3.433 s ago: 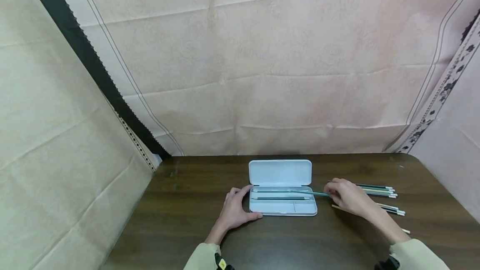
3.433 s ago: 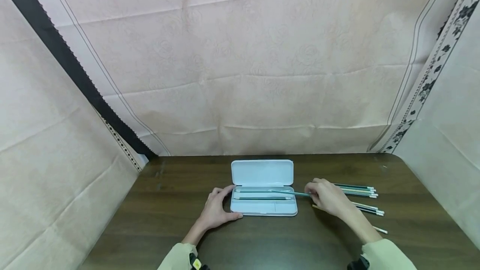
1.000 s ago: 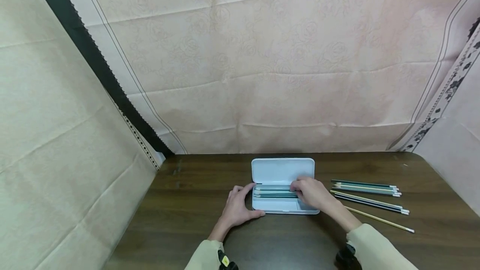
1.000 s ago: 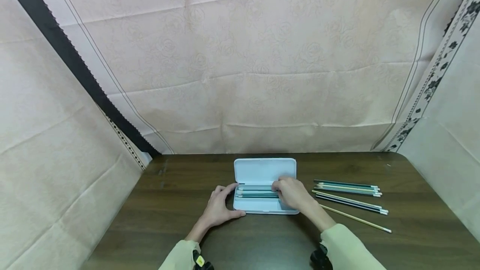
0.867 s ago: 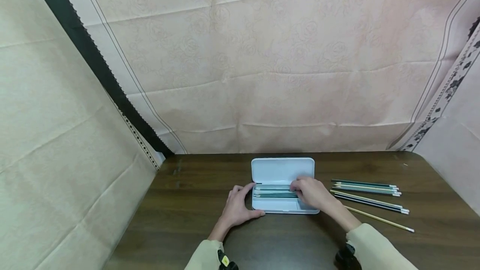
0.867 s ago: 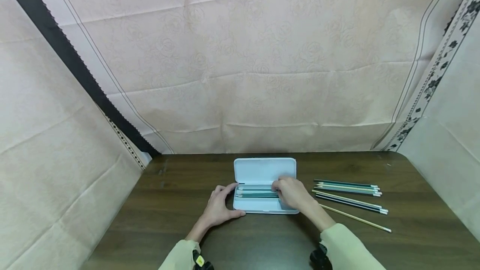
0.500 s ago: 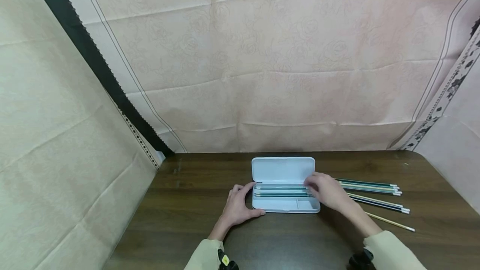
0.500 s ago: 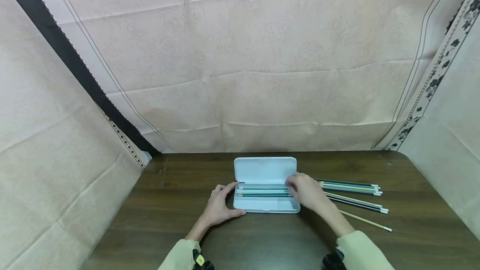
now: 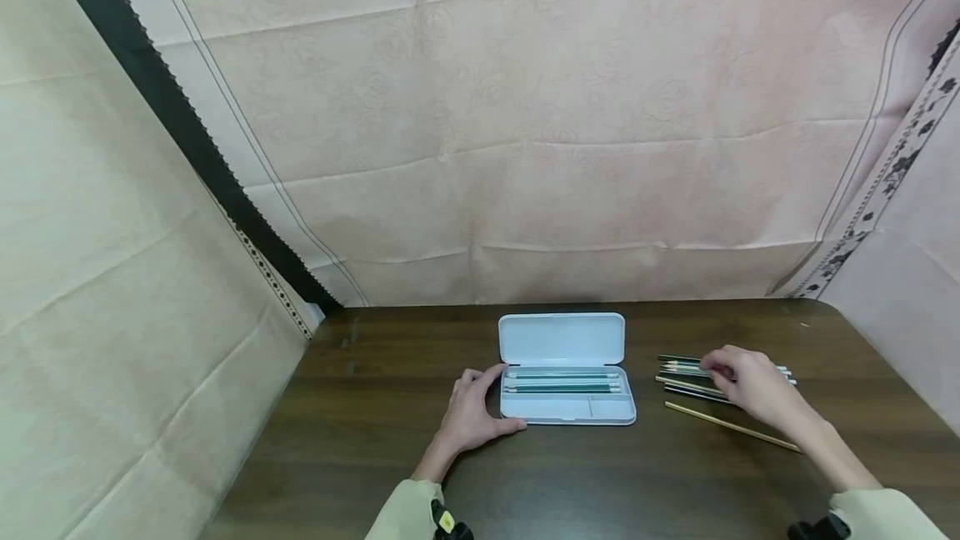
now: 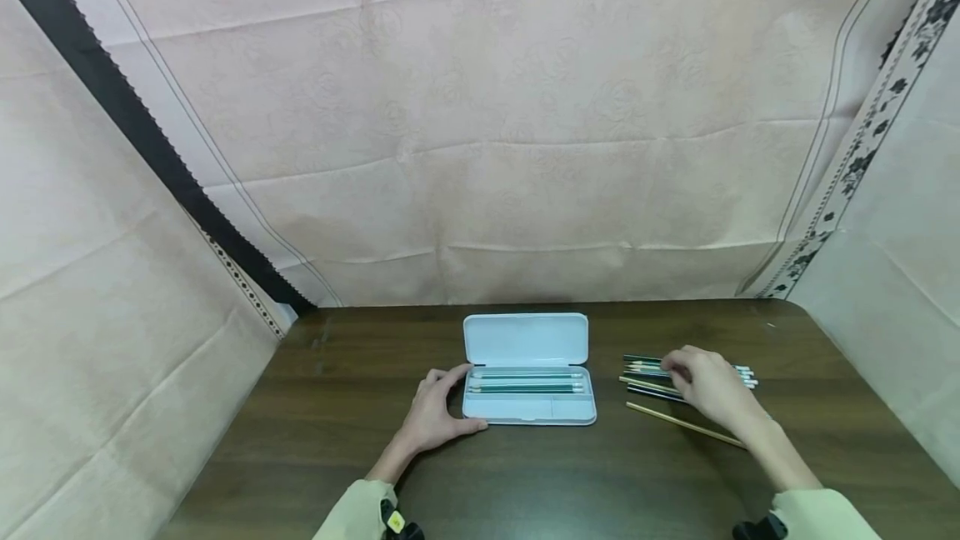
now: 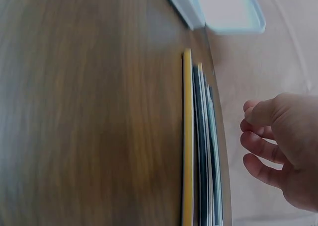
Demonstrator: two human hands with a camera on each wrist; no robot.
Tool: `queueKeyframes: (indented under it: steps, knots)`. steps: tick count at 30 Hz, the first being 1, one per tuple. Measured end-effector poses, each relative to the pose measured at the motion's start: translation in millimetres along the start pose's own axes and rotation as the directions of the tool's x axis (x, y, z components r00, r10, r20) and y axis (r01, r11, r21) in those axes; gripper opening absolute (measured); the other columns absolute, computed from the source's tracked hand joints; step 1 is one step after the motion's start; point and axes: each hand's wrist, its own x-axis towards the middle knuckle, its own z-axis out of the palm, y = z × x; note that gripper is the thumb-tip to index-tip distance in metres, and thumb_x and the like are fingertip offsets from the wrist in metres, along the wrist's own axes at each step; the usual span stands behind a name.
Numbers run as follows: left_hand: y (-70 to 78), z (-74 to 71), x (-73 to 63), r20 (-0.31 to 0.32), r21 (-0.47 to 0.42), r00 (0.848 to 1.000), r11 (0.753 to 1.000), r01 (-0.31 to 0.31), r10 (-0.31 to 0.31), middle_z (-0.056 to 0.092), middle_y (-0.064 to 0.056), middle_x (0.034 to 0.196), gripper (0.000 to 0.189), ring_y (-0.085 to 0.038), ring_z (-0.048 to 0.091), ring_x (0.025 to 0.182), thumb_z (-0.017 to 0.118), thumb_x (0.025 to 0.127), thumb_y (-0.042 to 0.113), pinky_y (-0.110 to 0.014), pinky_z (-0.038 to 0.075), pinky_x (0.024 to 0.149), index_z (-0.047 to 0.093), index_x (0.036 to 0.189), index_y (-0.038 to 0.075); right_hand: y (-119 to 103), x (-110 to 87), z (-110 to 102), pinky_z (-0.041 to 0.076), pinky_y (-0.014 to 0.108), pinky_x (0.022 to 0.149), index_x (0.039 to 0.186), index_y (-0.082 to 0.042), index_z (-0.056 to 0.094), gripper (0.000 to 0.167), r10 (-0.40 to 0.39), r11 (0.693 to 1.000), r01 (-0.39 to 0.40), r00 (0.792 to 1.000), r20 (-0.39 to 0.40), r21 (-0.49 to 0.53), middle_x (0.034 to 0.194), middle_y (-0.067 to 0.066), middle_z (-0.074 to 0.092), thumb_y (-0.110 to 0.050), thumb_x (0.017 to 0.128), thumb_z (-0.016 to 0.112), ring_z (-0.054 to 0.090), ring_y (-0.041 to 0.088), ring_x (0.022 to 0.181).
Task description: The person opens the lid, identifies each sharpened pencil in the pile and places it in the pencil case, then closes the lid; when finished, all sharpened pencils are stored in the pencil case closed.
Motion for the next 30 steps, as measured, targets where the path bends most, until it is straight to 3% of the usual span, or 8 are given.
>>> queueKeyframes:
  steps: [7, 12, 15, 20, 30]
  knots:
    - [-0.8, -1.2, -1.9, 0.001, 0.002, 1.000, 1.000, 0.012, -0.012, 0.051, -0.007, 0.119, 0.092, -0.026, 0.046, 0.107, 0.084, 0.070, 0.061, -0.047, 0.042, 0.085, 0.050, 0.147, 0.023, 25.8, -15.0, -9.5, 0.043, 0.033, 0.056, 0.086, -0.010, 0.072, 0.019, 0.072, 0.996, -0.069, 0.996, 0.052, -0.050, 0.077, -0.011, 0.058, 0.006, 0.076, 0.077, 0.049, 0.003, 0.065]
    - [-0.8, -0.2, -1.2, 0.003, 0.005, 1.000, 1.000, 0.007, -0.007, 0.051, -0.007, 0.119, 0.092, -0.025, 0.045, 0.106, 0.084, 0.070, 0.061, -0.046, 0.042, 0.085, 0.050, 0.147, 0.023, 43.8, -24.8, -13.2, 0.043, 0.032, 0.056, 0.088, -0.010, 0.072, 0.017, 0.104, 0.995, -0.102, 0.989, 0.106, -0.020, 0.078, -0.008, 0.059, 0.004, 0.080, 0.077, 0.047, 0.002, 0.067]
    - [-1.0, 0.8, 0.2, 0.004, 0.010, 1.000, 1.000, 0.002, -0.002, 0.051, -0.006, 0.119, 0.093, -0.024, 0.045, 0.106, 0.083, 0.070, 0.062, -0.045, 0.041, 0.084, 0.050, 0.147, 0.023, 53.0, -29.1, -15.5, 0.042, 0.030, 0.057, 0.088, -0.011, 0.072, 0.018, 0.103, 0.995, -0.102, 0.990, 0.099, -0.014, 0.079, -0.009, 0.059, 0.005, 0.080, 0.076, 0.047, 0.000, 0.067]
    - [-1.2, 1.1, 1.6, 0.005, 0.015, 1.000, 1.000, 0.000, 0.000, 0.052, -0.006, 0.119, 0.093, -0.023, 0.045, 0.105, 0.083, 0.070, 0.063, -0.045, 0.041, 0.084, 0.050, 0.147, 0.024, 64.6, -30.4, -18.8, 0.042, 0.030, 0.056, 0.084, -0.013, 0.071, 0.023, 0.070, 0.997, -0.068, 0.995, 0.066, -0.039, 0.077, -0.013, 0.055, 0.009, 0.075, 0.077, 0.044, -0.001, 0.066]
    - [-2.3, 1.8, 1.1, -0.002, 0.013, 1.000, 1.000, 0.001, -0.001, 0.052, -0.006, 0.119, 0.093, -0.025, 0.045, 0.106, 0.084, 0.069, 0.062, -0.046, 0.041, 0.084, 0.050, 0.147, 0.024, 74.6, -25.0, -22.9, 0.045, 0.034, 0.059, 0.085, -0.008, 0.071, 0.017, 0.115, 0.993, -0.104, 0.975, 0.192, -0.063, 0.079, -0.007, 0.058, 0.008, 0.080, 0.073, 0.049, 0.007, 0.068]
